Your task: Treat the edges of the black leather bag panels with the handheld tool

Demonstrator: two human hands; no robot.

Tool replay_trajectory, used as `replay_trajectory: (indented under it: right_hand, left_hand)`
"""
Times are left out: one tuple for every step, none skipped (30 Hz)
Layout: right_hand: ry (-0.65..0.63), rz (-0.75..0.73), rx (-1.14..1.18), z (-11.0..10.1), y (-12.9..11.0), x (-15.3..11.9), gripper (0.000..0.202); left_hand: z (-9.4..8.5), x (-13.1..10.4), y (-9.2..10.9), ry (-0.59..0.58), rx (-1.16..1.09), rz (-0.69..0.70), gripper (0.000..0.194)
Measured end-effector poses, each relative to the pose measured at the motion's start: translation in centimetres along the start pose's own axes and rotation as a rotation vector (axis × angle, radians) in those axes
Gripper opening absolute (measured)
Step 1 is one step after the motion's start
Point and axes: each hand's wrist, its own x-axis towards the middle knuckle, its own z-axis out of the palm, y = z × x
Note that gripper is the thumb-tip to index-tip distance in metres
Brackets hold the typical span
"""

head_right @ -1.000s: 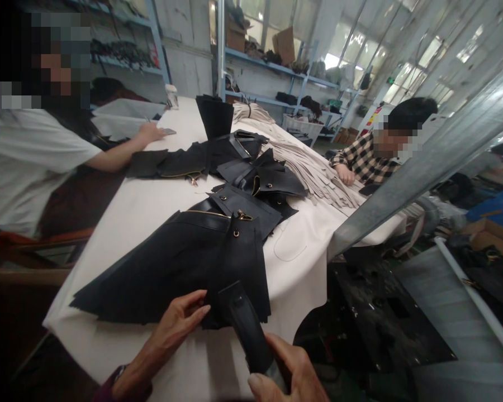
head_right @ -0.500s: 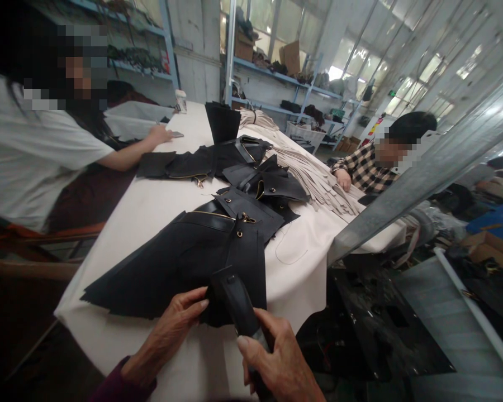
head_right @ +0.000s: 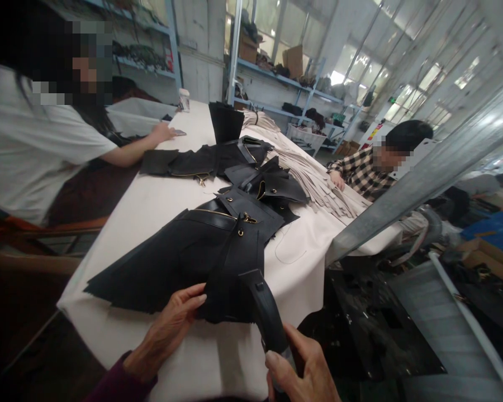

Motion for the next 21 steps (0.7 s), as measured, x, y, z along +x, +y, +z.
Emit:
replay_trajectory:
  right_hand:
    - [0.011, 0.005, 0.001, 0.4, 0.2, -0.1, 0.051]
    - [0.007, 0.012, 0.001, 0.8, 0.2, 0.0, 0.052]
    - [-0.004, 0.017, -0.005, 1.3, 0.3, 0.1, 0.053]
    - [-0.015, 0.022, -0.015, 1.8, 0.3, 0.2, 0.053]
    - [-0.031, 0.031, -0.020, 2.3, 0.2, 0.5, 0.053]
    - [-0.050, 0.042, -0.012, 2.6, 0.1, 0.7, 0.055]
    - [-0.069, 0.052, 0.012, 2.8, 0.1, 0.9, 0.057]
    - [-0.082, 0.057, 0.050, 2.9, 0.0, 1.1, 0.059]
    - [-0.101, 0.055, 0.096, 2.7, -0.1, 1.3, 0.061]
    - [-0.118, 0.040, 0.136, 2.4, -0.1, 1.4, 0.061]
    - [-0.128, 0.012, 0.159, 2.0, -0.2, 1.4, 0.060]
    - [-0.123, -0.024, 0.166, 1.4, -0.2, 1.4, 0.058]
    - [-0.108, -0.054, 0.166, 0.8, -0.3, 1.3, 0.056]
    - [-0.091, -0.070, 0.165, 0.2, -0.3, 1.2, 0.053]
    - [-0.060, -0.075, 0.167, -0.4, -0.4, 1.0, 0.051]
    - [-0.018, -0.070, 0.174, -1.0, -0.4, 0.8, 0.047]
    - [0.015, -0.063, 0.180, -1.4, -0.4, 0.7, 0.044]
    - [0.043, -0.056, 0.186, -1.7, -0.3, 0.5, 0.042]
    - [0.062, -0.050, 0.193, -1.9, -0.1, 0.4, 0.042]
    - [0.075, -0.047, 0.204, -2.0, 0.1, 0.2, 0.043]
    - [0.089, -0.041, 0.218, -1.9, 0.4, 0.0, 0.044]
  left_hand:
    - [0.0, 0.0, -0.1, 0.001, 0.004, -0.001, 0.038]
    - [-0.1, 0.0, -0.1, 0.006, 0.005, -0.003, 0.038]
    - [-0.1, 0.0, -0.2, 0.014, 0.003, -0.008, 0.038]
    - [-0.1, -0.1, -0.2, 0.028, 0.000, -0.012, 0.038]
    - [-0.1, -0.1, -0.2, 0.044, -0.003, -0.015, 0.038]
    - [-0.2, -0.2, -0.1, 0.058, -0.004, -0.015, 0.038]
    - [-0.2, -0.3, -0.1, 0.070, -0.003, -0.013, 0.038]
    - [-0.3, -0.3, 0.0, 0.079, 0.002, -0.009, 0.039]
    - [-0.3, -0.3, 0.1, 0.087, 0.011, -0.002, 0.040]
    - [-0.4, -0.3, 0.3, 0.100, 0.025, 0.008, 0.040]
    - [-0.5, -0.2, 0.4, 0.124, 0.047, 0.027, 0.041]
    - [-0.5, -0.1, 0.5, 0.166, 0.081, 0.057, 0.041]
    - [-0.6, 0.0, 0.6, 0.220, 0.132, 0.098, 0.041]
    - [-0.5, 0.1, 0.7, 0.280, 0.206, 0.150, 0.040]
    - [-0.4, 0.2, 0.7, 0.332, 0.303, 0.206, 0.039]
    - [-0.2, 0.4, 0.7, 0.369, 0.421, 0.260, 0.038]
    - [0.1, 0.6, 0.5, 0.380, 0.553, 0.307, 0.039]
    - [0.5, 0.8, 0.3, 0.375, 0.683, 0.348, 0.041]
    - [0.9, 1.1, 0.0, 0.364, 0.798, 0.382, 0.043]
    - [1.3, 1.4, -0.3, 0.351, 0.884, 0.412, 0.046]
    - [1.7, 1.8, -0.6, 0.340, 0.937, 0.437, 0.050]
